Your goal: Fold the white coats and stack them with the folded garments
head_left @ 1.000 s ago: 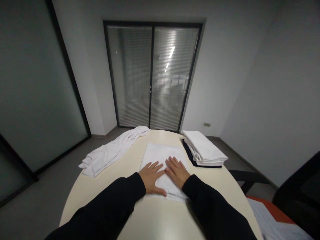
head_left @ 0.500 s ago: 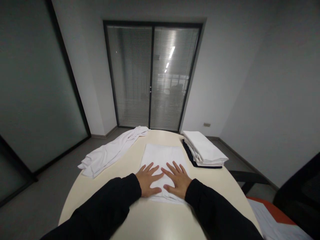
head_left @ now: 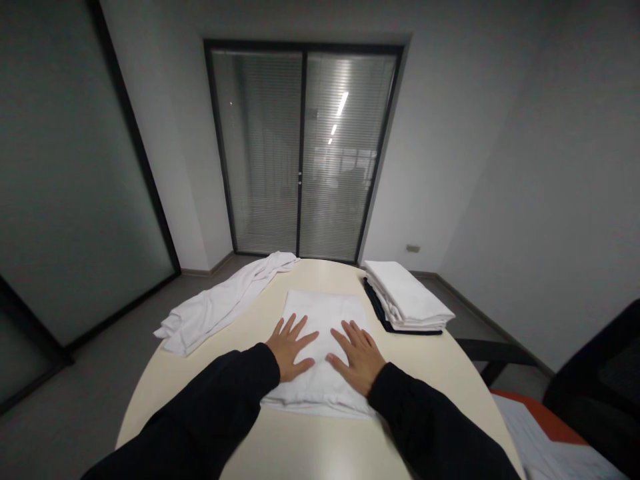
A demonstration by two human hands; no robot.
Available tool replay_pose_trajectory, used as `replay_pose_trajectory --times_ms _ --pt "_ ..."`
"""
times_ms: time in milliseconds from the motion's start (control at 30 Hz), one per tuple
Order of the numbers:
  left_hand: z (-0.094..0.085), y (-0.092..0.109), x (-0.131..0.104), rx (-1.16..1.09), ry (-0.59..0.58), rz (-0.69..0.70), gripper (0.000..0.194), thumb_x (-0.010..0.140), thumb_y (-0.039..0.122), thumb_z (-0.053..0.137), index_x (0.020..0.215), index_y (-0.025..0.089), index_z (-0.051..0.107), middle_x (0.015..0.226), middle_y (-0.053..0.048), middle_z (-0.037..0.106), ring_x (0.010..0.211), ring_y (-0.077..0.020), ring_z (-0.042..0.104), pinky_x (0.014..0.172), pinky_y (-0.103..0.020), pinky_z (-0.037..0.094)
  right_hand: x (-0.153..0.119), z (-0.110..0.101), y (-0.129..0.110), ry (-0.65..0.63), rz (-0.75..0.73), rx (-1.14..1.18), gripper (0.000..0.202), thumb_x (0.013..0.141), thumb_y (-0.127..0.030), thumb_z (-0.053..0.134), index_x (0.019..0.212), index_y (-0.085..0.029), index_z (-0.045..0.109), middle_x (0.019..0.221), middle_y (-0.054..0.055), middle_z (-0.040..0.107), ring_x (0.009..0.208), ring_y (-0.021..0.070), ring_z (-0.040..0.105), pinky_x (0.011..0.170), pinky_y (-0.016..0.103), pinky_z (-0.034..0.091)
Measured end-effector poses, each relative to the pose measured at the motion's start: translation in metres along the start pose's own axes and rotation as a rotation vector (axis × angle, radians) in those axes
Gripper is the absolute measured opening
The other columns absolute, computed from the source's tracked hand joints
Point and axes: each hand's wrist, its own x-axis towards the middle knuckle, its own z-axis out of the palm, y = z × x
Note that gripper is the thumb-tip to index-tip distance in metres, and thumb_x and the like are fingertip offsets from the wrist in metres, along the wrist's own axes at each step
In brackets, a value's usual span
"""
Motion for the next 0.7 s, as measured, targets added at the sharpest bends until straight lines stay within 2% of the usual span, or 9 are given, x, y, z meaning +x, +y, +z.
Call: replay_pose_trajectory --times_ms 67,133,200,267,367,433,533,633,700 --pt "-0.003 -0.001 0.000 0.005 -0.016 -0.017 0.065 0.087 0.060 0.044 0.146 0.036 0.030 0.156 -0.007 0.020 0.141 -0.0377 0.015 0.109 -0.060 0.014 0.001 0.002 0.001 -0.005 0.046 -0.013 0.077 0.085 -0.073 0.030 0.144 -0.024 0.038 0.153 0.013 0.026 0.141 0.0332 0.018 0.110 0.050 0.019" --pt "-0.010 -0.002 0.002 -0.002 -0.022 -0.001 0.067 0.086 0.063 0.044 0.145 0.033 0.033 0.152 -0.008 0.028 0.138 -0.0371 0.022 0.109 -0.058 0.018 0.002 0.000 0.001 -0.010 0.052 -0.024 0.079 0.083 -0.075 0.031 0.143 -0.024 0.040 0.152 0.014 0.028 0.140 0.0346 0.021 0.110 0.049 0.020" --pt "-0.019 -0.004 0.004 -0.019 -0.001 0.045 0.064 0.087 0.061 0.044 0.142 0.029 0.039 0.144 -0.010 0.041 0.131 -0.0344 0.034 0.107 -0.054 0.026 0.003 -0.007 0.000 0.003 0.039 -0.034 0.076 0.083 -0.074 0.034 0.139 -0.025 0.046 0.147 0.014 0.039 0.135 0.0344 0.031 0.107 0.048 0.026" --pt "-0.027 -0.008 0.007 -0.051 0.033 0.080 0.053 0.091 0.054 0.041 0.134 0.025 0.050 0.126 -0.011 0.055 0.116 -0.0291 0.048 0.101 -0.047 0.035 0.005 -0.015 0.001 0.022 0.033 -0.033 0.067 0.084 -0.071 0.037 0.130 -0.026 0.055 0.132 0.012 0.054 0.122 0.0320 0.045 0.100 0.046 0.033" --pt "-0.031 -0.014 0.011 -0.122 0.104 0.054 0.039 0.095 0.042 0.037 0.115 0.022 0.063 0.102 -0.009 0.062 0.098 -0.0239 0.055 0.092 -0.042 0.042 0.009 -0.022 0.007 0.045 0.052 -0.013 0.050 0.089 -0.060 0.039 0.113 -0.025 0.064 0.107 0.010 0.064 0.103 0.0266 0.055 0.092 0.040 0.039" --pt "-0.027 -0.018 0.013 -0.151 0.169 0.035 0.035 0.093 0.038 0.040 0.112 0.021 0.064 0.106 -0.009 0.062 0.105 -0.0250 0.053 0.097 -0.044 0.040 0.013 -0.020 0.013 0.073 0.061 0.001 0.044 0.090 -0.053 0.040 0.112 -0.023 0.064 0.106 0.010 0.064 0.101 0.0250 0.055 0.091 0.038 0.040" --pt "-0.017 -0.023 0.015 -0.150 0.221 0.002 0.043 0.091 0.038 0.044 0.129 0.021 0.054 0.135 -0.010 0.050 0.130 -0.0280 0.038 0.109 -0.047 0.028 0.017 -0.010 0.022 0.140 0.013 -0.008 0.050 0.089 -0.051 0.043 0.128 -0.022 0.056 0.131 0.012 0.053 0.121 0.0274 0.046 0.101 0.042 0.033" --pt "-0.008 -0.026 0.018 -0.159 0.113 -0.055 0.051 0.094 0.044 0.038 0.141 0.024 0.041 0.151 -0.007 0.032 0.140 -0.0273 0.023 0.113 -0.048 0.021 0.019 0.000 0.026 0.102 0.003 -0.028 0.065 0.088 -0.060 0.040 0.143 -0.025 0.039 0.151 0.010 0.031 0.139 0.0309 0.025 0.110 0.049 0.020" --pt "-0.006 -0.026 0.018 -0.160 0.002 -0.084 0.055 0.094 0.049 0.036 0.145 0.027 0.034 0.154 -0.007 0.026 0.141 -0.0275 0.021 0.112 -0.049 0.020 0.020 0.002 0.026 0.020 0.040 -0.021 0.071 0.087 -0.066 0.036 0.145 -0.025 0.035 0.153 0.010 0.028 0.140 0.0316 0.022 0.110 0.049 0.018"
